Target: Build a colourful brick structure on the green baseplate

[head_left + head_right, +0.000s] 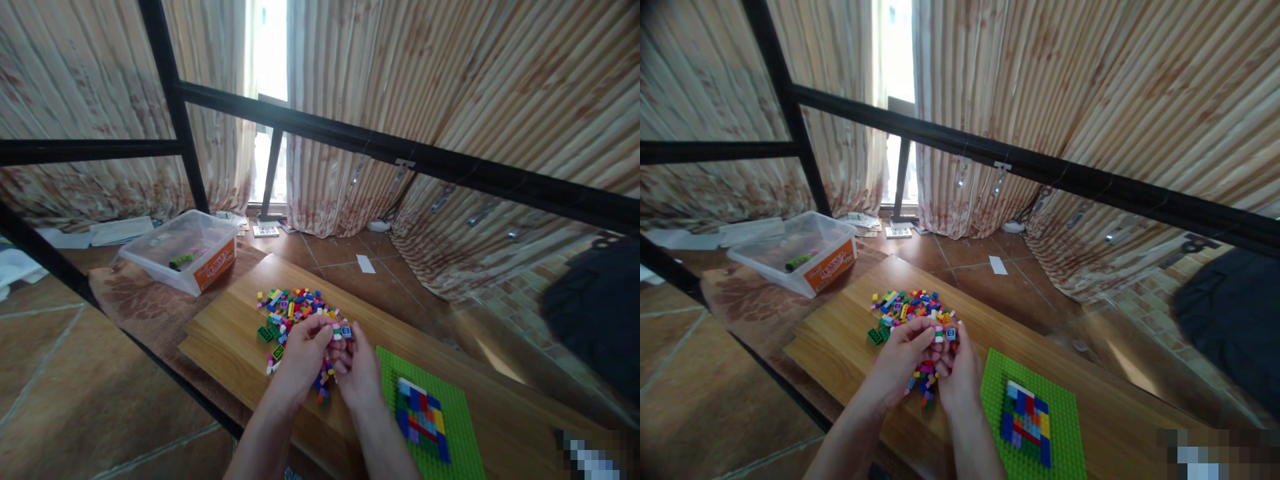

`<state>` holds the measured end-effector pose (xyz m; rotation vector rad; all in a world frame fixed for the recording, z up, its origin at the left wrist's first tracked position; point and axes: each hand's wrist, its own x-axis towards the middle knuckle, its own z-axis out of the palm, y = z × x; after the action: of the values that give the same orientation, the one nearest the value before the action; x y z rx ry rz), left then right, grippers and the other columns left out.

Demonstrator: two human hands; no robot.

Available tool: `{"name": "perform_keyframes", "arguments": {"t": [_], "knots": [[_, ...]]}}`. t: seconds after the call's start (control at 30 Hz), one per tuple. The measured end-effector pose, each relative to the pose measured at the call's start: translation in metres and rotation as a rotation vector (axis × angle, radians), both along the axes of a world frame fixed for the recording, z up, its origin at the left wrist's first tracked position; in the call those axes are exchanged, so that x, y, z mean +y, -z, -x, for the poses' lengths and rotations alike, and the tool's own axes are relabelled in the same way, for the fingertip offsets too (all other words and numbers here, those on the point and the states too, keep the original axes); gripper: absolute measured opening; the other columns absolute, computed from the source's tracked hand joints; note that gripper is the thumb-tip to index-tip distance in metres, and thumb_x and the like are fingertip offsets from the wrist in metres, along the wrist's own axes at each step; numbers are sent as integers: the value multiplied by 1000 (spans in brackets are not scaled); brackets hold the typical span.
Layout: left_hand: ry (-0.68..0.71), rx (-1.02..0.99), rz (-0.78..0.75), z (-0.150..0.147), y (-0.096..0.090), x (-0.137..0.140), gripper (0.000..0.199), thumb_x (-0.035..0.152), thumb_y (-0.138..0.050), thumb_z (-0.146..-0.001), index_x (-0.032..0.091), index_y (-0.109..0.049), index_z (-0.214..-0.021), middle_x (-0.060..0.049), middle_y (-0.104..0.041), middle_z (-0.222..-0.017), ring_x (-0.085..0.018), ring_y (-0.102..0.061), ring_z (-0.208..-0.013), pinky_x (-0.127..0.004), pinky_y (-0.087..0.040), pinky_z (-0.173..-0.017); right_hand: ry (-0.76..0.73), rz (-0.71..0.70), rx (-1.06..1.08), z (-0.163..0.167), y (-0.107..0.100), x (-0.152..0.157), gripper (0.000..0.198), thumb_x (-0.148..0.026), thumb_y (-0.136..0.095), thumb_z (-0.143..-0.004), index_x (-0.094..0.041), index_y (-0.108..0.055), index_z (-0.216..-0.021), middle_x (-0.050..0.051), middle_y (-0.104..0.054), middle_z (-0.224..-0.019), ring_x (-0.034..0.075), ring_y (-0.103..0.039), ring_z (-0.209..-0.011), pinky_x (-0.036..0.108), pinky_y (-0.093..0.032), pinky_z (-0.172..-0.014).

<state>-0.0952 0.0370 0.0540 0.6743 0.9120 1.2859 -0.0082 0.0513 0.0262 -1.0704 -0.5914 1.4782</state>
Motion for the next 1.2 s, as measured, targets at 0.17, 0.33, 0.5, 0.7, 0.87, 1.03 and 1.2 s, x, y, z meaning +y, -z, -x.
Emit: {"name": "perform_keyframes", "arguments": {"t": [0.17, 0.33, 0.5, 0.7, 0.87, 1.03, 1.2], "knots": [[-7, 97, 49, 3, 6, 2, 22, 36, -61, -74, 17, -62, -85, 3, -59, -58, -12, -56, -46, -22, -45, -43, -138, 117, 65, -6, -2, 1, 38, -58, -58, -77, -21, -57, -82, -8, -47, -51, 5, -28, -35, 16, -12, -33], [-91, 298, -46, 1, 14, 6, 16, 27, -58, -76, 15, -68, -79, 1, -63, -61, -12, -58, -57, -21, -46, -53, -124, -34, -335, 3, -2, -1, 46, -65, -52, -80, -20, -62, -84, -3, -57, -59, 10, -46, -45, 21, -28, -39], [-193, 436, -101, -1, 13, 5, 19, 25, -57, -76, 15, -73, -78, -3, -68, -68, -16, -61, -68, -23, -47, -62, -8, -281, -682, 10, 5, -1, 47, -59, -44, -87, -18, -62, -71, 0, -61, -65, 15, -55, -63, 25, -42, -58], [-246, 441, -31, 1, 20, 6, 20, 23, -56, -73, 15, -73, -79, -1, -63, -57, -15, -59, -60, -22, -44, -53, 20, -239, -677, 16, 9, 0, 49, -59, -43, -87, -18, -64, -71, 2, -63, -63, 15, -53, -57, 25, -40, -52], [-186, 365, 45, 5, 20, 7, 22, 23, -54, -76, 14, -71, -87, 0, -61, -58, -11, -55, -49, -20, -43, -46, -12, -1, -263, 22, 10, 0, 43, -61, -51, -80, -19, -62, -75, -2, -59, -56, 12, -49, -44, 22, -35, -39], [-170, 447, 72, 17, 17, 9, 23, 21, -52, -79, 16, -69, -93, 2, -61, -56, -12, -54, -47, -21, -42, -45, -156, 100, -83, 15, 9, 8, 34, -52, -61, -75, -19, -64, -80, -4, -54, -51, 8, -42, -38, 17, -25, -32], [-289, 923, 18, 31, 18, 12, 21, 18, -54, -80, 19, -73, -88, -6, -73, -86, -18, -65, -80, -28, -47, -75, -301, -1, -261, 4, 3, 26, 28, -44, -68, -69, -17, -68, -79, 0, -63, -64, 10, -54, -50, 18, -39, -38]]}}
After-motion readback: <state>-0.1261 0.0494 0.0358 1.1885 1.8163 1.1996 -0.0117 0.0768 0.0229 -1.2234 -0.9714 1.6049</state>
